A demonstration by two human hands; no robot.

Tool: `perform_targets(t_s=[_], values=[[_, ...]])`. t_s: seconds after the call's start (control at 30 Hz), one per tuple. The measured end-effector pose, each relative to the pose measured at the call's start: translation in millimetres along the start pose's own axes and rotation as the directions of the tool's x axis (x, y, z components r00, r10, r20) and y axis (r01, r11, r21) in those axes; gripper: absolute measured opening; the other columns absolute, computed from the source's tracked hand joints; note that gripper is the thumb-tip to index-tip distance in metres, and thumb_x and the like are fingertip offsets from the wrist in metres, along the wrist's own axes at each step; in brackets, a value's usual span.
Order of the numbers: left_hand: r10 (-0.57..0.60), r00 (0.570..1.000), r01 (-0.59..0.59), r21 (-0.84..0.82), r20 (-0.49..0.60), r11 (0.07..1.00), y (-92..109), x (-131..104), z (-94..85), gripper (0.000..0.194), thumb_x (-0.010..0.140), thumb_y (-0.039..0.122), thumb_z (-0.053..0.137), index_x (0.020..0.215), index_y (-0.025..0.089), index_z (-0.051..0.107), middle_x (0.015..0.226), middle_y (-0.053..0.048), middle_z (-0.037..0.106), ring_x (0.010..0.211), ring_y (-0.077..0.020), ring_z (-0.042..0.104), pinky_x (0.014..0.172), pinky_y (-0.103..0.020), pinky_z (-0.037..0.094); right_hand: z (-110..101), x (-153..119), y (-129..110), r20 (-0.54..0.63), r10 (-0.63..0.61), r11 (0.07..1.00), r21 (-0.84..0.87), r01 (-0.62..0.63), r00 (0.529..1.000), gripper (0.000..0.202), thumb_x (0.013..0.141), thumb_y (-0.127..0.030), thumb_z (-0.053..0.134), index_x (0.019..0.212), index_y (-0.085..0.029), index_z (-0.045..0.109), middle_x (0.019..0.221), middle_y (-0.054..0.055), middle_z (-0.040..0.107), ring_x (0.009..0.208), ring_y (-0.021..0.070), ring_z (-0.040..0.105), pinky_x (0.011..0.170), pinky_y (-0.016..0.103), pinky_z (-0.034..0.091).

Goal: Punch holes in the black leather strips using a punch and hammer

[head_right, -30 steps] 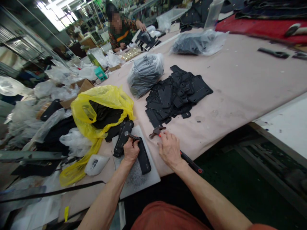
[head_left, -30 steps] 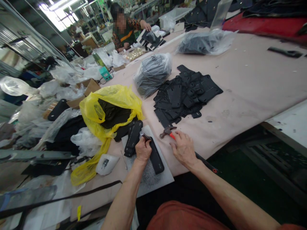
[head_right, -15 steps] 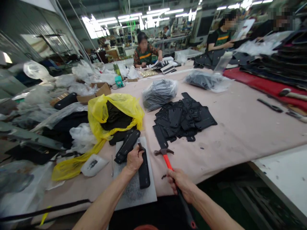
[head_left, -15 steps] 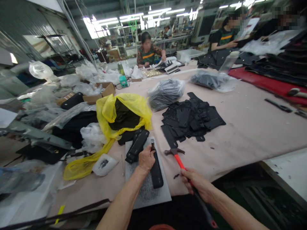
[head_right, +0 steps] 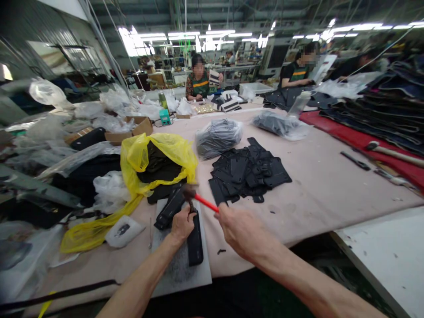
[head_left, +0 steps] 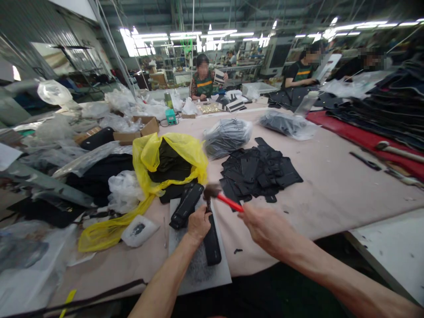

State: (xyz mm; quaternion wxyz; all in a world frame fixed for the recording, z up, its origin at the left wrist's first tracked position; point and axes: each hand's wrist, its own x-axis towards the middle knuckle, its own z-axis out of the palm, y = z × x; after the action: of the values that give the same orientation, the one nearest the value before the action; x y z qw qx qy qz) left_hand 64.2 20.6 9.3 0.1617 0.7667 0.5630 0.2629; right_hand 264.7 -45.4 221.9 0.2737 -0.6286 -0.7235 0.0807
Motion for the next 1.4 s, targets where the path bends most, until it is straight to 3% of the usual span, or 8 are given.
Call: perform_targets(t_s=[0.1,0.27,0.43,0.6,0.73,1.07,1.23,1.4], values=[[0.001,1.0,-0.001,-0.003,0.007,1.0,0,0,0.2,0.007,0.085,0.017,0.054,0.087,0.021,0.06,0.082,-0.005,0.071,0.078,-0.0218,0.069,0.068,-0.028,0.048,7,-2,12,0.124,-0.112,0.99,-0.068,0.121,0.986,0.027,0.093,-0.038,0.046,0.071,-0.022,0.045,0.051,-0.003,0.044,0.039,0.009,0.031,0.045,0.027,0.014],[-0.017,1.0,0.017,0.002,0.019,1.0,-1,-1,0.6,0.007,0.086,0.019,0.054,0.089,0.021,0.061,0.083,-0.005,0.071,0.08,-0.0217,0.069,0.07,-0.028,0.049,5,1,7,-0.324,0.068,0.988,0.155,-0.018,0.944,0.028,0.098,-0.04,0.031,0.082,-0.023,0.044,0.059,-0.002,0.048,0.047,0.0116,0.043,0.047,0.025,0.027],[0.0,1.0,0.0,0.0,0.008,1.0,-2,-1,1.2,0.008,0.086,0.019,0.054,0.088,0.021,0.061,0.082,-0.005,0.071,0.078,-0.0214,0.069,0.067,-0.027,0.048,15,-9,20,0.15,-0.01,1.0,0.014,0.008,0.989,0.029,0.092,-0.041,0.046,0.069,-0.023,0.044,0.05,-0.004,0.042,0.039,0.0099,0.031,0.044,0.027,0.016],[-0.007,1.0,0.007,0.015,0.002,1.0,-3,-1,2.2,0.008,0.086,0.019,0.055,0.091,0.021,0.061,0.083,-0.006,0.071,0.079,-0.0217,0.069,0.069,-0.028,0.048,10,-8,13,-0.286,0.137,0.944,0.328,-0.038,0.948,0.029,0.098,-0.041,0.028,0.082,-0.023,0.045,0.06,-0.002,0.047,0.048,0.0125,0.043,0.048,0.026,0.029],[0.01,1.0,-0.011,0.014,0.016,1.0,-2,0,1.0,0.007,0.086,0.018,0.054,0.088,0.021,0.06,0.081,-0.005,0.07,0.078,-0.0219,0.069,0.068,-0.028,0.048,26,-19,25,0.099,0.023,0.988,0.147,-0.038,0.995,0.03,0.091,-0.043,0.042,0.07,-0.022,0.044,0.051,-0.004,0.041,0.042,0.0102,0.029,0.045,0.028,0.017],[0.004,1.0,-0.004,-0.095,-0.002,0.995,-2,0,-1.3,0.012,0.084,0.015,0.054,0.092,0.02,0.061,0.089,-0.006,0.072,0.086,-0.0218,0.069,0.076,-0.029,0.051,112,-72,100,0.562,0.534,0.703,0.12,-0.701,0.632,0.033,0.096,-0.039,0.025,0.083,-0.02,0.048,0.058,-0.004,0.044,0.044,0.0115,0.039,0.047,0.025,0.032],[-0.004,1.0,0.003,-0.148,-0.01,0.989,-6,0,-0.4,0.013,0.085,0.015,0.052,0.091,0.019,0.063,0.091,-0.007,0.072,0.088,-0.022,0.069,0.079,-0.03,0.051,148,-84,92,0.232,0.321,0.942,-0.177,-0.285,0.918,0.028,0.091,-0.031,0.044,0.112,-0.016,0.056,0.105,0.014,0.059,0.091,0.0244,0.056,0.077,0.035,0.041],[-0.018,1.0,0.015,-0.176,-0.014,0.984,-8,1,1.7,0.015,0.085,0.019,0.052,0.092,0.018,0.065,0.092,-0.009,0.072,0.09,-0.024,0.068,0.081,-0.033,0.051,178,-74,45,0.202,0.128,0.991,-0.062,-0.118,0.971,0.057,0.087,-0.041,0.054,0.137,-0.017,0.043,0.139,0.016,0.045,0.124,0.0317,0.041,0.1,0.046,0.033]])
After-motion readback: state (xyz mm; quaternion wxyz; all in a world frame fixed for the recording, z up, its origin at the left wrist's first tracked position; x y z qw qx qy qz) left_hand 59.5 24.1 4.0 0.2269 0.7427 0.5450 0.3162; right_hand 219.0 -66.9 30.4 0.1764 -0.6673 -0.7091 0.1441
